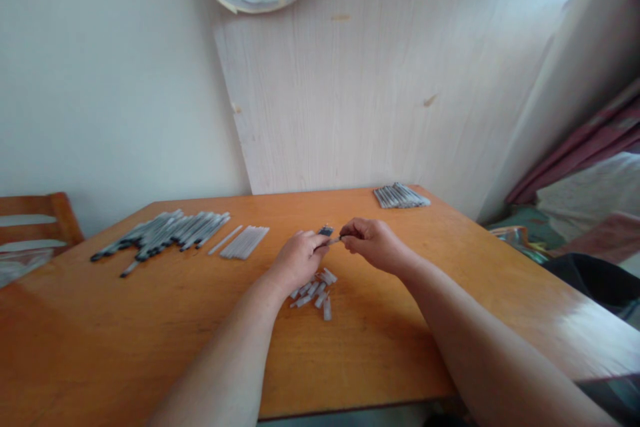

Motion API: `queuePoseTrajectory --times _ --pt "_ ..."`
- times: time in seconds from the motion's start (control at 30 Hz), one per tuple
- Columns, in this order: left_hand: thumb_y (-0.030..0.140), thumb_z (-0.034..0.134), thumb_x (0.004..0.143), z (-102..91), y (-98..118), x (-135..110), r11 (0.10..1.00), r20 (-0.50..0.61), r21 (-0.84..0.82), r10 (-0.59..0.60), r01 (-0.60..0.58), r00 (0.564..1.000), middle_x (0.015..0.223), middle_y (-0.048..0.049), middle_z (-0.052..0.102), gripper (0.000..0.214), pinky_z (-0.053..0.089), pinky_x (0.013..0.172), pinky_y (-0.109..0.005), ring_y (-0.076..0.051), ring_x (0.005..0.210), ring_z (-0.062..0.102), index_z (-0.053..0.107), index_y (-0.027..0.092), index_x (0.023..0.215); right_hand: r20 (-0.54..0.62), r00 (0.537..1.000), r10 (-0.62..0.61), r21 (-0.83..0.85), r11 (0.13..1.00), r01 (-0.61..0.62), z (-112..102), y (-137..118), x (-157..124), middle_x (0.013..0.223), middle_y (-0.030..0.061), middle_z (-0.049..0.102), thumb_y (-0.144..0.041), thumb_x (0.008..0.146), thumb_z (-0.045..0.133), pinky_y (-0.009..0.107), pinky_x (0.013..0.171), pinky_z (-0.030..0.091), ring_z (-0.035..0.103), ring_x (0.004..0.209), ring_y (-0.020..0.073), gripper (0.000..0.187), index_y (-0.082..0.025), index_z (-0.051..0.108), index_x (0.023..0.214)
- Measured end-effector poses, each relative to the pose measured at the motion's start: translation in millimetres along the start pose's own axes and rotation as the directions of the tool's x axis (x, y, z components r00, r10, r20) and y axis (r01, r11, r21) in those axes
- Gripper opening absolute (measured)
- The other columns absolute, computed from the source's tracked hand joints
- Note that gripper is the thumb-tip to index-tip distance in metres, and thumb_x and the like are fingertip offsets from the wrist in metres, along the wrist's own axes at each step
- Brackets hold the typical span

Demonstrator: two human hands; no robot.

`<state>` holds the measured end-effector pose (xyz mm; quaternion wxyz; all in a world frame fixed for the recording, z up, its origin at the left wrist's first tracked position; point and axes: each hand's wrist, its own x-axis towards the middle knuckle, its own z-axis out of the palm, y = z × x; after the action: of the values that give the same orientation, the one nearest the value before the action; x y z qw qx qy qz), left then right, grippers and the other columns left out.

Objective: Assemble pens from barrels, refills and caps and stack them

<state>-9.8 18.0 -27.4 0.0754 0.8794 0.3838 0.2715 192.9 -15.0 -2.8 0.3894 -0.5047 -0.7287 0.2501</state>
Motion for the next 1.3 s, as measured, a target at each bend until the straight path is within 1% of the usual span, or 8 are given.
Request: queuePoseTrajectory --times 0.13,0.5,0.6,0.77,0.97,1.1,1.2,1.3 --pt "0.030 0.048 0.092 -0.7 0.6 0.1 1.000 0.004 0.003 0.004 -0.004 1.000 0.088 -0.0049 0.064 0.027 0.041 0.075 -0.026 -0.017 0.086 0.058 0.069 0.022 0.106 0.016 1.000 0.000 0.000 1.000 0.000 -0.4 2.3 0.1 0.066 0.0017 0.063 -0.026 0.082 0.054 0.021 0.053 0.039 0.055 0.059 0.0111 0.014 -0.015 0.063 0.082" --pt "0.029 0.049 0.092 -1.2 3.2 0.7 1.000 0.006 0.021 0.018 -0.018 1.000 0.086 -0.0046 0.064 0.025 0.041 0.074 -0.026 -0.016 0.084 0.057 0.070 0.023 0.104 -0.015 0.997 -0.070 -0.231 0.971 0.065 3.7 10.6 3.6 0.060 0.0017 0.058 -0.043 0.092 0.043 0.023 0.051 0.031 0.048 0.054 0.0110 0.037 -0.017 0.055 0.067" --pt "0.029 0.048 0.092 -2.2 4.8 1.1 1.000 0.007 0.014 0.022 -0.022 1.000 0.087 -0.0047 0.064 0.026 0.041 0.075 -0.026 -0.016 0.086 0.057 0.069 0.023 0.105 -0.021 0.996 -0.081 -0.227 0.971 0.074 6.1 11.2 4.4 0.059 0.0019 0.057 -0.046 0.094 0.039 0.024 0.053 0.032 0.049 0.054 0.0112 0.043 -0.018 0.053 0.064" --pt "0.029 0.048 0.092 -2.8 4.9 1.0 1.000 -0.002 0.000 0.024 -0.024 1.000 0.088 -0.0048 0.064 0.026 0.042 0.075 -0.026 -0.016 0.085 0.057 0.069 0.023 0.104 -0.024 1.000 0.000 -0.135 0.991 -0.003 7.6 13.5 4.6 0.059 0.0023 0.057 -0.055 0.094 0.033 0.024 0.052 0.033 0.051 0.053 0.0119 0.050 -0.018 0.055 0.068" --pt "0.028 0.047 0.092 -2.6 3.4 0.2 1.000 -0.024 0.014 0.008 -0.007 1.000 0.090 -0.0047 0.065 0.026 0.041 0.074 -0.026 -0.016 0.085 0.057 0.069 0.023 0.104 -0.040 0.998 -0.044 -0.017 0.999 0.043 4.5 10.8 2.5 0.071 0.0023 0.061 -0.047 0.093 0.040 0.023 0.055 0.037 0.054 0.061 0.0116 0.035 -0.018 0.055 0.081" --pt "0.030 0.047 0.092 -2.9 3.8 0.3 1.000 -0.019 0.026 -0.004 0.005 1.000 0.087 -0.0045 0.064 0.026 0.041 0.074 -0.026 -0.016 0.084 0.057 0.069 0.022 0.104 -0.035 0.994 -0.101 -0.095 0.991 0.097 5.0 8.1 1.5 0.071 0.0008 0.059 -0.035 0.089 0.048 0.023 0.056 0.035 0.052 0.063 0.0117 0.020 -0.017 0.058 0.084" --pt "0.029 0.047 0.092 -3.4 4.6 0.5 1.000 -0.005 0.024 -0.005 0.006 1.000 0.086 -0.0045 0.063 0.026 0.041 0.074 -0.026 -0.016 0.084 0.057 0.069 0.022 0.104 -0.033 0.994 -0.100 -0.164 0.982 0.093 5.6 6.3 1.1 0.067 0.0005 0.058 -0.033 0.089 0.047 0.023 0.055 0.032 0.049 0.060 0.0112 0.021 -0.017 0.057 0.079" --pt "0.029 0.048 0.092 -3.6 6.0 0.6 1.000 0.005 0.019 0.002 -0.002 1.000 0.086 -0.0047 0.063 0.026 0.041 0.074 -0.027 -0.016 0.084 0.057 0.069 0.022 0.104 -0.029 0.995 -0.092 -0.209 0.974 0.084 5.7 5.6 1.2 0.063 0.0008 0.057 -0.039 0.092 0.043 0.023 0.053 0.031 0.047 0.057 0.0110 0.031 -0.018 0.054 0.072"
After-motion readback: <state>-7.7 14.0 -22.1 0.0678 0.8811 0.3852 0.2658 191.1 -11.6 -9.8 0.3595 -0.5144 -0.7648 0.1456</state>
